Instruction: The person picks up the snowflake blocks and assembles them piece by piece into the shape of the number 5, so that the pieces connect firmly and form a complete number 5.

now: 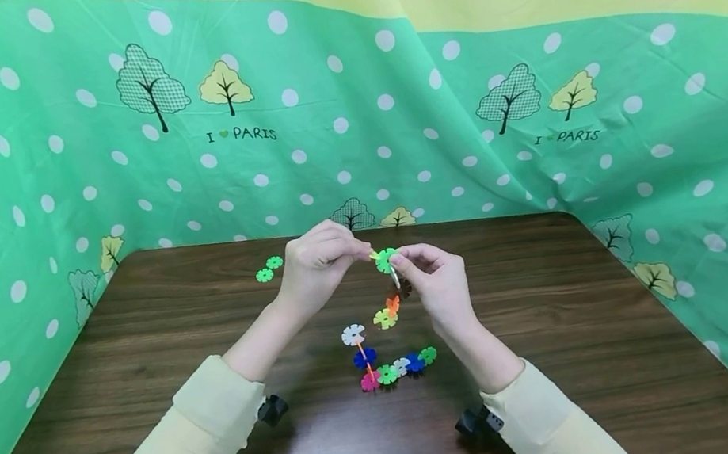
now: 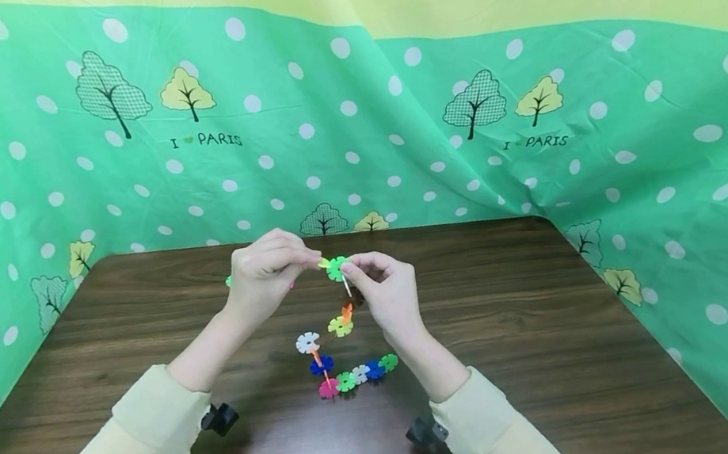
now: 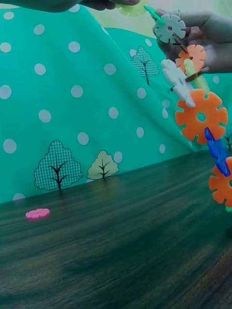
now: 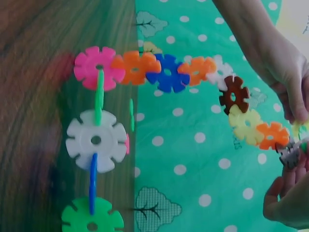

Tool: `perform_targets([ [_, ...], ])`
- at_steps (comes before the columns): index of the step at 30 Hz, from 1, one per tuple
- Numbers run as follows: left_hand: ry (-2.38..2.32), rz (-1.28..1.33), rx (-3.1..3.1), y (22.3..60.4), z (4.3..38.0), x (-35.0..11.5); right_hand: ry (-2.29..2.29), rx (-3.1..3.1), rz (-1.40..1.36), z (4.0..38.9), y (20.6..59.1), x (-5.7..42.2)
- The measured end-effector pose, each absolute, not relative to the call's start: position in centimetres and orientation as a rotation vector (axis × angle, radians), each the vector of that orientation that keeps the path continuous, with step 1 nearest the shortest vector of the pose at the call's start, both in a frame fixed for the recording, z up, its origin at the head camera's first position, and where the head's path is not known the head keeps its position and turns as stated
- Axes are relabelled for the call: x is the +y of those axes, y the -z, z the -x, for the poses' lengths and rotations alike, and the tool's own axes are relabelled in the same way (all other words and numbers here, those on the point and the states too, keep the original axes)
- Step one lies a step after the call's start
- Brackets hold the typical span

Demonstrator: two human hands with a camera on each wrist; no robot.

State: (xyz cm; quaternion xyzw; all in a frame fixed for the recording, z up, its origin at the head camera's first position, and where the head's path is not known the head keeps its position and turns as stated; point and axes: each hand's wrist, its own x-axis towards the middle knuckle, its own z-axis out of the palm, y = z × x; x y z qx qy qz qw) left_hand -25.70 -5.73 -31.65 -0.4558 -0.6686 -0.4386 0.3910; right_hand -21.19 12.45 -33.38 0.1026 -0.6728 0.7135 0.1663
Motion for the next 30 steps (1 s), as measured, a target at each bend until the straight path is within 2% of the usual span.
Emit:
perform_targets([
  [30,1.003,1.234,-1.711,31.69,26.17,-5.31,-2.061,-1.901,-0.239,21.40,33.50,12.70],
])
